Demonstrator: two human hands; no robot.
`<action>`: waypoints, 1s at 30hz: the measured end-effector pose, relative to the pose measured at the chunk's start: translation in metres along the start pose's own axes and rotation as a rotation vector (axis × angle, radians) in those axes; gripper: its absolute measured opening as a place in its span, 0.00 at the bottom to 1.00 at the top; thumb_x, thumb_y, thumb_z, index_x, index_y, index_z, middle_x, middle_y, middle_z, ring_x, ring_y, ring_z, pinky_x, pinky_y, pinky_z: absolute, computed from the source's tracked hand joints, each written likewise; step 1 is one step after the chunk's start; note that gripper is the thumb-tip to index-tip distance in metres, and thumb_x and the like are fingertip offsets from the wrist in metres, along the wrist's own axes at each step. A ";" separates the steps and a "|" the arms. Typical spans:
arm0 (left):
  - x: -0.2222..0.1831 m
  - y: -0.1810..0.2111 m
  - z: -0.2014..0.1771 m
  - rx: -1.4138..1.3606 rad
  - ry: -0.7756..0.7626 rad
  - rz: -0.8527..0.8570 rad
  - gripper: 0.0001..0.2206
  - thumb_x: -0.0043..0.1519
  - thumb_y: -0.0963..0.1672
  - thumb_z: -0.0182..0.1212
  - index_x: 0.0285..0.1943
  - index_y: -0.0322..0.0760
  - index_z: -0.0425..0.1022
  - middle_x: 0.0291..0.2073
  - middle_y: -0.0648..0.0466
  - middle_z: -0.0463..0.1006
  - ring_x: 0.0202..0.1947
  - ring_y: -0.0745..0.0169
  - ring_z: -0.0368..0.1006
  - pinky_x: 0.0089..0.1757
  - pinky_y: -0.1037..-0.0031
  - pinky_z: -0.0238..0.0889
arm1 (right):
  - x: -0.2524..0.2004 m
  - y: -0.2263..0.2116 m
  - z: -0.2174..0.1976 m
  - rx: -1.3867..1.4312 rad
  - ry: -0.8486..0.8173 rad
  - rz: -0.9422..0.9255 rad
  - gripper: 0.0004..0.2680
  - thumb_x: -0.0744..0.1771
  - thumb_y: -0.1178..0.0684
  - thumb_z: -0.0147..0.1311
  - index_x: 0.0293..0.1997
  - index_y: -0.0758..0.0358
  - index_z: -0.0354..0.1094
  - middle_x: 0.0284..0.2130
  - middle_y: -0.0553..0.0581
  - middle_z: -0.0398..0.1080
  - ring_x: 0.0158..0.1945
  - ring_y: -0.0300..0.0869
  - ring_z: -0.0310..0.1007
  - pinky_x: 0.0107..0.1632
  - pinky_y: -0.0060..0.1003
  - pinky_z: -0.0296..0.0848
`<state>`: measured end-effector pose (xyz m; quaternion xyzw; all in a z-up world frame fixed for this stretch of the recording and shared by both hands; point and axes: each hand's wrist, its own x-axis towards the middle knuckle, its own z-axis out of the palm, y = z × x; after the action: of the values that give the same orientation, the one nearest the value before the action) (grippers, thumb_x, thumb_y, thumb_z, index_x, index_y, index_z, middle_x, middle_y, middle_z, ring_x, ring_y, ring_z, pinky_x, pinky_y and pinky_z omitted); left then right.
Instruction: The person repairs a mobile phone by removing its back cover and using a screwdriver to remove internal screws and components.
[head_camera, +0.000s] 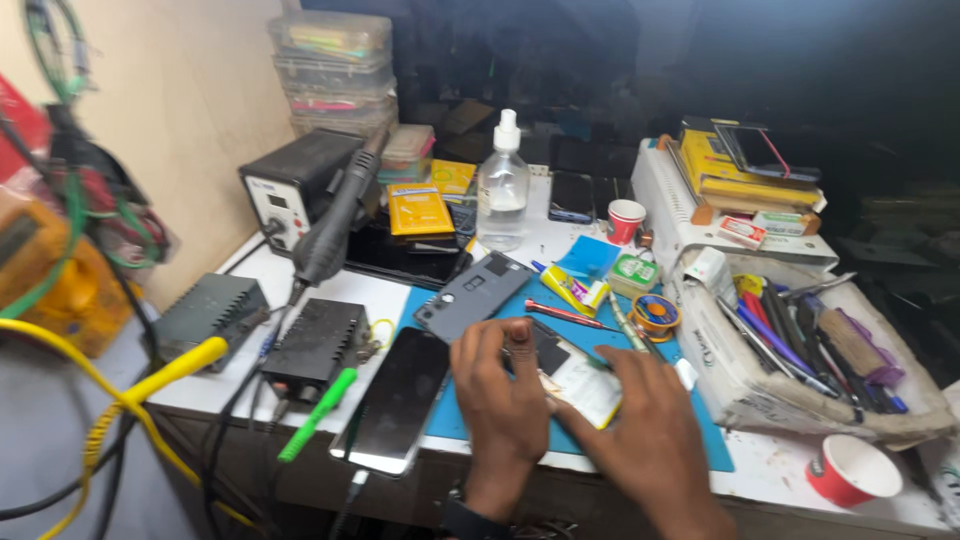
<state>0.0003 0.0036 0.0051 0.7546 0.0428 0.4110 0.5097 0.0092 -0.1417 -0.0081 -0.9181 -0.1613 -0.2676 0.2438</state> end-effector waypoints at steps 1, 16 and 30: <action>0.001 0.000 0.002 0.021 -0.023 -0.007 0.22 0.69 0.53 0.46 0.42 0.32 0.78 0.40 0.44 0.77 0.48 0.44 0.70 0.50 0.59 0.61 | -0.005 -0.001 0.000 0.003 0.016 -0.032 0.25 0.57 0.41 0.69 0.53 0.64 0.69 0.48 0.63 0.72 0.55 0.57 0.69 0.59 0.52 0.65; -0.002 0.019 0.012 0.504 -0.685 0.049 0.62 0.36 0.65 0.76 0.73 0.22 0.55 0.71 0.24 0.48 0.74 0.22 0.35 0.63 0.37 0.26 | 0.050 0.061 -0.034 -0.310 -0.411 0.058 0.15 0.63 0.63 0.48 0.56 0.68 0.63 0.36 0.71 0.75 0.41 0.62 0.78 0.45 0.55 0.76; 0.024 0.011 -0.021 0.410 -0.831 0.211 0.44 0.46 0.59 0.78 0.66 0.34 0.66 0.66 0.33 0.60 0.71 0.26 0.45 0.62 0.32 0.31 | 0.043 0.030 -0.072 -0.019 -0.267 0.313 0.12 0.63 0.54 0.62 0.48 0.60 0.66 0.34 0.62 0.76 0.27 0.48 0.76 0.35 0.45 0.76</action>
<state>-0.0012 0.0255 0.0308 0.9404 -0.1614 0.1068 0.2796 0.0264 -0.1977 0.0590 -0.9615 -0.0452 -0.1041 0.2503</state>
